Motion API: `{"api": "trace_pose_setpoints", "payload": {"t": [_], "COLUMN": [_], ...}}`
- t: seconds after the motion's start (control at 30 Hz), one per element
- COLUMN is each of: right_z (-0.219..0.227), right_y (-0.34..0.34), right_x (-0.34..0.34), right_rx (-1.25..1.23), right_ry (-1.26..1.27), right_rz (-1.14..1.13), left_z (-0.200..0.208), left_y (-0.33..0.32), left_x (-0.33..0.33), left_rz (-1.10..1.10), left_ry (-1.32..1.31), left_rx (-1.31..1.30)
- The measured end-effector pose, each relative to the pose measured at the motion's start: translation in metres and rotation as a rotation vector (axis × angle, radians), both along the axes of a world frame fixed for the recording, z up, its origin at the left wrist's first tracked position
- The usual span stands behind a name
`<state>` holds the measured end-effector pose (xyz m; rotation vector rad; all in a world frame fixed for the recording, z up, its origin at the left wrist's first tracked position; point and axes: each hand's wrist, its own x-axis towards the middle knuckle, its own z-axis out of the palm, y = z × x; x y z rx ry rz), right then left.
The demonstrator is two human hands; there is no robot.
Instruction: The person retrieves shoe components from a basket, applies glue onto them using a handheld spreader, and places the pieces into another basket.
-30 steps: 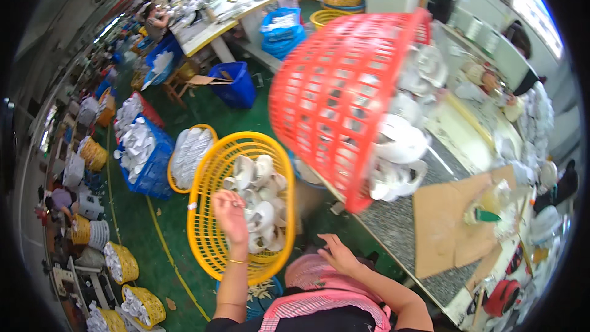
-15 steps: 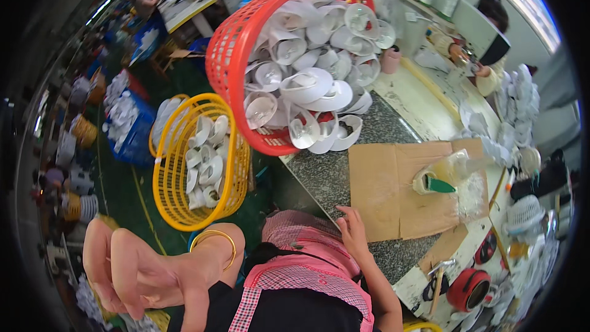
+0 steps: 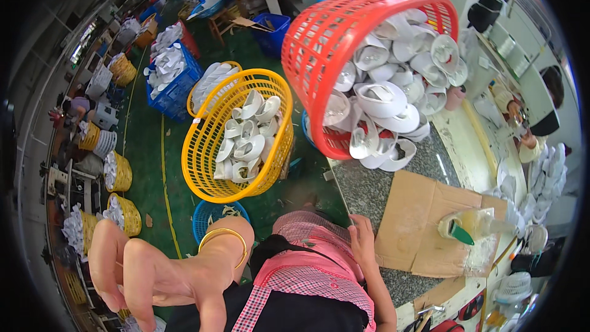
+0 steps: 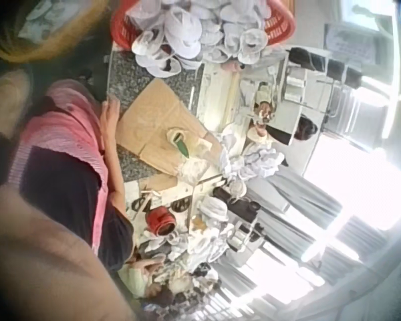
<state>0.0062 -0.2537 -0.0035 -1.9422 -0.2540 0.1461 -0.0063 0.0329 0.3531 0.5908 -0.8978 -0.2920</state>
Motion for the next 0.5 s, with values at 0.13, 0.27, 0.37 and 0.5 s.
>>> {"api": "trace_pose_setpoints", "payload": {"t": [0.13,0.27,0.37,0.5], "right_z": [0.001,0.005,0.012,0.01], "right_y": [0.035,0.063,0.085,0.097], "right_x": [0.021,0.045,0.065,0.076], "right_rx": [-0.021,-0.05,-0.116,-0.177], "right_ry": [-0.026,0.046,-0.016,0.035], "right_rz": [0.043,0.034,0.058,0.015], "left_z": [-0.011,-0.027,-0.045,-0.097], "left_y": [0.019,0.064,0.094,0.152], "left_x": [0.022,0.058,0.082,0.159], "left_rz": [0.132,0.119,0.097,0.635], "left_ry": [-0.078,-0.124,-0.118,-0.234], "left_rx": [-0.239,-0.238,-0.348,-0.406]}}
